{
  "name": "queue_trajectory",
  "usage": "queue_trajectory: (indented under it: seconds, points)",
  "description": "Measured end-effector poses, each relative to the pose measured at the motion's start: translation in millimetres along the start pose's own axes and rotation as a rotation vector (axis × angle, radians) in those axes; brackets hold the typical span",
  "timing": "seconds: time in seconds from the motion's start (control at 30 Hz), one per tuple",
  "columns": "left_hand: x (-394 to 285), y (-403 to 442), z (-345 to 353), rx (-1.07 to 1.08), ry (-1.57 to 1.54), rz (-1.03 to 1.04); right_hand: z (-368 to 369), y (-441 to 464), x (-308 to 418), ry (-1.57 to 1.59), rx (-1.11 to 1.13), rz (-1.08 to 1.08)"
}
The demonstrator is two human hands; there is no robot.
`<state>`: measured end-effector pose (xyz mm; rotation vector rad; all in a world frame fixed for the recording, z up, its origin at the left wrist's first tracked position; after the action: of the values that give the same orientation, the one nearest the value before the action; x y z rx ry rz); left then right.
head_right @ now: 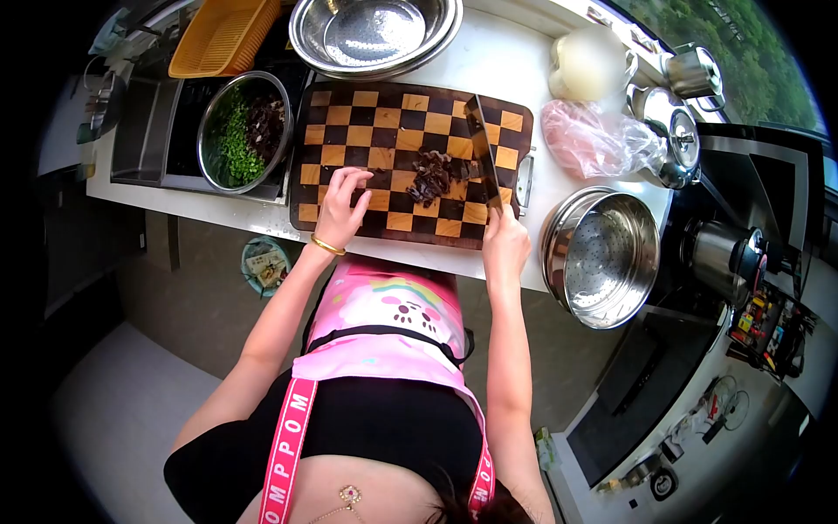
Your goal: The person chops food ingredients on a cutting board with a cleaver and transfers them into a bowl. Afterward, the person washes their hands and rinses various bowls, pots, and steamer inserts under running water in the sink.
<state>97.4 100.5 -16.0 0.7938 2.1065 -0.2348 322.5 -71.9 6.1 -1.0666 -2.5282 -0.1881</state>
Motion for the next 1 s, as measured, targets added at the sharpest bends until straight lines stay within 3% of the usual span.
queue_trajectory:
  seconds: [0.23, 0.53, 0.63, 0.73, 0.83, 0.9, 1.0]
  points:
    - [9.3, -2.1, 22.5, 0.078, -0.074, -0.084, 15.6, -12.5, -3.5, -0.084, 0.045, 0.071]
    - [-4.7, 6.9, 14.6, 0.039, -0.096, -0.061, 23.5, -19.6, 33.1, 0.136, 0.068, -0.042]
    - [-12.6, 14.5, -10.9, -0.079, -0.077, -0.022, 14.9, 3.7, 44.2, 0.013, 0.128, -0.171]
    - [-29.0, 23.7, -51.5, -0.273, 0.022, 0.034, 11.6, 31.5, 74.6, -0.139, 0.136, -0.454]
    - [-73.9, 38.6, -83.8, -0.382, 0.289, 0.298, 20.8, 56.4, 104.5, -0.294, 0.209, -0.735]
    - [-71.9, 59.8, -62.2, -0.108, 0.392, 0.293, 24.5, 61.6, 124.2, -0.374, 0.276, -0.877]
    - [-49.6, 59.4, -15.7, 0.11, 0.506, 0.44, 29.3, 73.3, 132.1, -0.356, 0.319, -0.919]
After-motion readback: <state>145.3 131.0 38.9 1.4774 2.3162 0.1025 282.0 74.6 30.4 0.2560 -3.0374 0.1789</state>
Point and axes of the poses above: each hand's wrist, its own y-axis towards the middle knuckle, its own z-axis out of the palm, x = y × z, the point moved 10 cm from there along y, towards the middle knuckle, and after that the axes turned 2 degrees about y, right-handed, at the moved point
